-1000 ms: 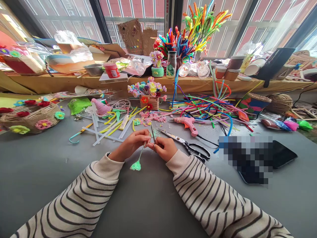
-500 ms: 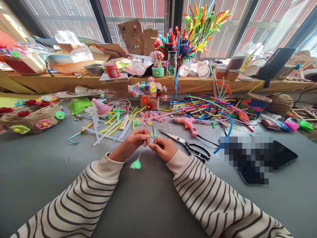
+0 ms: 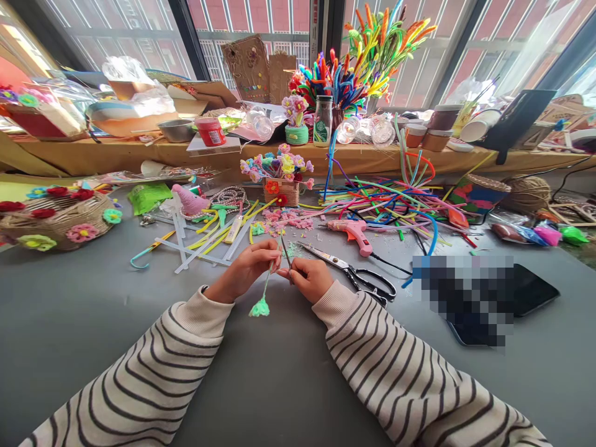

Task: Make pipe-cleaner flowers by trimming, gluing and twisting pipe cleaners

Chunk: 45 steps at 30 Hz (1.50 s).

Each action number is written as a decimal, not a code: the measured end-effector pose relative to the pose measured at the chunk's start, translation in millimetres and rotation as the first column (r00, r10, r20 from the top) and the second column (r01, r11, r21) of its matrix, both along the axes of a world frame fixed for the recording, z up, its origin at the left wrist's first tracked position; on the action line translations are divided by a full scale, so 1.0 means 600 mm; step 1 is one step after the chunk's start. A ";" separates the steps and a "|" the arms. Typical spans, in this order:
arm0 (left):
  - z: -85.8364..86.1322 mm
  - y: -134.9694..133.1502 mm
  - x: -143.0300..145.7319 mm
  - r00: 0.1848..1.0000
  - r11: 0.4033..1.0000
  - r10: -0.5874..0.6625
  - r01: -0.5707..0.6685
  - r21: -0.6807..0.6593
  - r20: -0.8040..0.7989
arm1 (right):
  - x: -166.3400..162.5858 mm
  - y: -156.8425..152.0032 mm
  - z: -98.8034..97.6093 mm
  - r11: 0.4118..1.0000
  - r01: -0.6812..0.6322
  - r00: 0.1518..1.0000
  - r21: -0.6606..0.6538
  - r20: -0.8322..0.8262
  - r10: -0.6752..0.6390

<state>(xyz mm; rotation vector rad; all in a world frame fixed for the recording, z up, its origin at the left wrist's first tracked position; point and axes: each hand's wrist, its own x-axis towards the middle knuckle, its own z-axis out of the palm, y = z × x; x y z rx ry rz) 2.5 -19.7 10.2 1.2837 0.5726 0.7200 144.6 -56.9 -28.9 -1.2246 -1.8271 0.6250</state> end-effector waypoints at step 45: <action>0.004 -0.003 0.003 1.000 0.999 0.030 -0.029 0.023 -0.007 | 0.005 -0.002 0.004 1.000 -0.001 1.000 -0.023 -0.030 0.000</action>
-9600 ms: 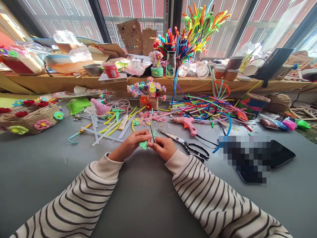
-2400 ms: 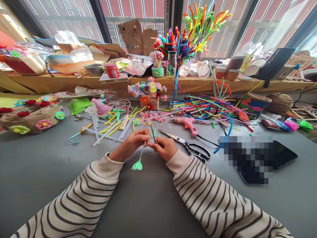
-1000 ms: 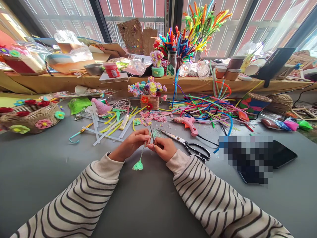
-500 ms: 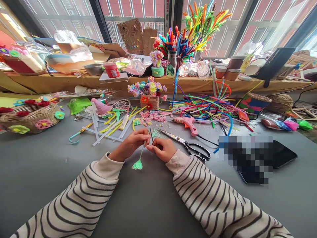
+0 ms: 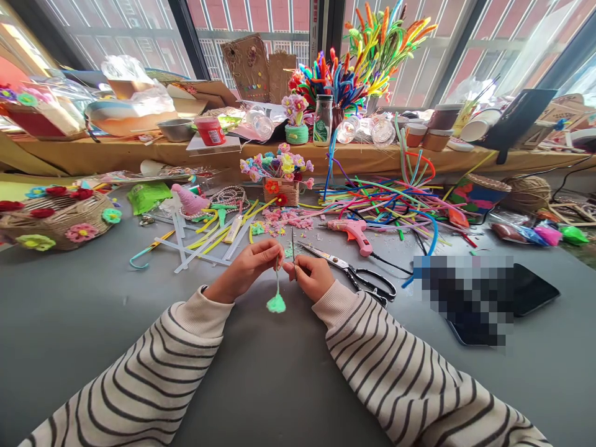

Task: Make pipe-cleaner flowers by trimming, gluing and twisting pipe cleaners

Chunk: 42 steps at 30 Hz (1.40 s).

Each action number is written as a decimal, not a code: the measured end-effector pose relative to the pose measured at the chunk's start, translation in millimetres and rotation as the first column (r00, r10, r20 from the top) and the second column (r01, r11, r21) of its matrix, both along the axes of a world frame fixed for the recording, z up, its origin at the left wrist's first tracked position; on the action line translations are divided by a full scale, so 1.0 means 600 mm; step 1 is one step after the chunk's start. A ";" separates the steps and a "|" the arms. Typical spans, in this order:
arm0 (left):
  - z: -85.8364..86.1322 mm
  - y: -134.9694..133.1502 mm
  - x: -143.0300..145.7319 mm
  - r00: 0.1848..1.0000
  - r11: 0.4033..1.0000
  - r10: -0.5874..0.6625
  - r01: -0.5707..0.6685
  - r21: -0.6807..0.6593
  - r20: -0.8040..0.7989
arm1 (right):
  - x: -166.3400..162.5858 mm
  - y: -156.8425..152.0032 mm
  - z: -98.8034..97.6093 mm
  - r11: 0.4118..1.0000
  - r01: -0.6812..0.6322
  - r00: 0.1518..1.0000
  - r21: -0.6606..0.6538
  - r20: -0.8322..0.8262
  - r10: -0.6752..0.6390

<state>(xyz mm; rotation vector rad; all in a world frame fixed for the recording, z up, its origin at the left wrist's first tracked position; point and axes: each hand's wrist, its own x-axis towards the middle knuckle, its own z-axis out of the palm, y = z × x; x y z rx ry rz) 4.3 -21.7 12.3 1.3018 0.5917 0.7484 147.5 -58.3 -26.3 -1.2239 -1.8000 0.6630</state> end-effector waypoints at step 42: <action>-0.002 0.001 -0.002 0.989 0.989 -0.139 0.141 -0.043 0.046 | -0.004 0.001 -0.007 0.996 -0.084 0.993 -0.012 0.086 0.085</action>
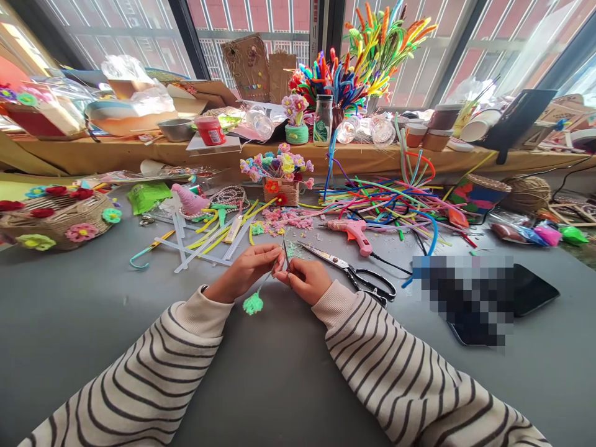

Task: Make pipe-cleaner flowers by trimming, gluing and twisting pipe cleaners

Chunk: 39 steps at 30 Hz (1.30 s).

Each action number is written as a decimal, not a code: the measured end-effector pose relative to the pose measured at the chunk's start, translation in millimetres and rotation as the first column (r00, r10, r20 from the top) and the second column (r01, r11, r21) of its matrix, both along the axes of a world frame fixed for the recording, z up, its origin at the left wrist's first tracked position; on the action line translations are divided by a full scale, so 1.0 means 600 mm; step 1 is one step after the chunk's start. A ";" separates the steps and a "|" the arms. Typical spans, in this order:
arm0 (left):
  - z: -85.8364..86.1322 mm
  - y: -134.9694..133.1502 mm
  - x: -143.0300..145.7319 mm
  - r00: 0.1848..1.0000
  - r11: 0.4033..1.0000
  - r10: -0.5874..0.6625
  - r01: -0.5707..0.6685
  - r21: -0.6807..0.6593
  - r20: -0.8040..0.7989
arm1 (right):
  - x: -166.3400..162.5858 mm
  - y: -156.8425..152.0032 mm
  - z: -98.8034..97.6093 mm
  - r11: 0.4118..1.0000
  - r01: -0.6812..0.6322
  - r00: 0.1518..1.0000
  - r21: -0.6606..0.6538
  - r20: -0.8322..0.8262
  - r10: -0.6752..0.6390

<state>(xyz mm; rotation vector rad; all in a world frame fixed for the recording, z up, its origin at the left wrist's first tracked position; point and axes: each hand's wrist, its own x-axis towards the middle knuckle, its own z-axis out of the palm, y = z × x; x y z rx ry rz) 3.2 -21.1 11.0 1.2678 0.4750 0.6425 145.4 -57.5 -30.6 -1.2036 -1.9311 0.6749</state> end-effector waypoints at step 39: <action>-0.004 0.003 -0.001 0.999 0.999 0.032 -0.032 0.037 0.001 | 0.002 0.001 0.004 0.984 0.167 0.985 0.059 -0.052 -0.164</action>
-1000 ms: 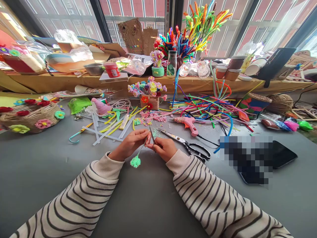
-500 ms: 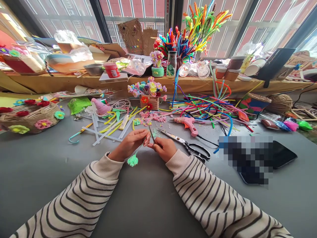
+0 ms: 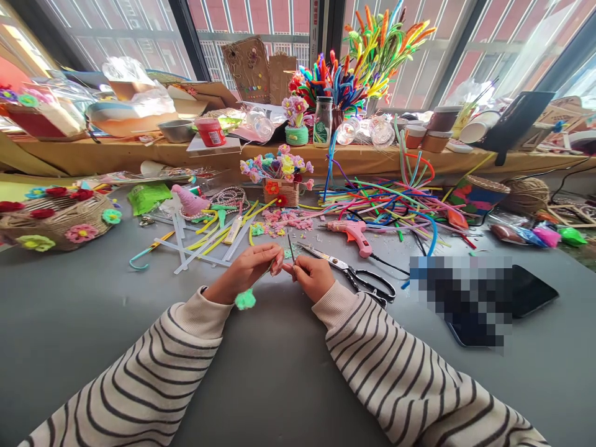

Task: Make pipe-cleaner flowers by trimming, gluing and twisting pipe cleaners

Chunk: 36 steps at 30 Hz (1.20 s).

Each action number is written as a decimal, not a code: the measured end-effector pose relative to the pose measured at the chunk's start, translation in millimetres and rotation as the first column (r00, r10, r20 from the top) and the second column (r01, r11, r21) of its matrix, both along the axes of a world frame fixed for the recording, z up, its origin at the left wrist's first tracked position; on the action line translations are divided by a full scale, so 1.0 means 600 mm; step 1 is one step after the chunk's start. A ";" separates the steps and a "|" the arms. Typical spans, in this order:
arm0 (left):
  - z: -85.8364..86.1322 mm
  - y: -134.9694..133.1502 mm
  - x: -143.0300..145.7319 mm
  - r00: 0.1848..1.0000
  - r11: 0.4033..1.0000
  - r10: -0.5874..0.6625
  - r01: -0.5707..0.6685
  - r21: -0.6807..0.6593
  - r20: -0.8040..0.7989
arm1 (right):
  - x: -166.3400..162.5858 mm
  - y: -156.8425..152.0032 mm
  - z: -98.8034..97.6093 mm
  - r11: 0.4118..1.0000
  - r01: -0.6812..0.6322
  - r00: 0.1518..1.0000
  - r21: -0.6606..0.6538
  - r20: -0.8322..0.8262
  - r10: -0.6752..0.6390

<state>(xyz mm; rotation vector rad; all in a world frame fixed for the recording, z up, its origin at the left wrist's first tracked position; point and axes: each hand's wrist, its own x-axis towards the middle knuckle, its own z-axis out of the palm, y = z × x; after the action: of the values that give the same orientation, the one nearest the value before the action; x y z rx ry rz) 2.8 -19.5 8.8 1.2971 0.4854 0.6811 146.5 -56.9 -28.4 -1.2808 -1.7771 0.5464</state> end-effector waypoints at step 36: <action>0.018 0.174 0.024 0.348 0.023 0.902 -0.629 0.777 0.254 | -0.018 0.002 -0.013 0.998 -0.062 0.994 -0.021 0.084 0.064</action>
<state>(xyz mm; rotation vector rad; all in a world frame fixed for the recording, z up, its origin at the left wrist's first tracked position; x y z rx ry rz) 17.5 85.1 19.9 1.9789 1.3906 1.8669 135.9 -55.5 -36.4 -1.2805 -1.8918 0.5521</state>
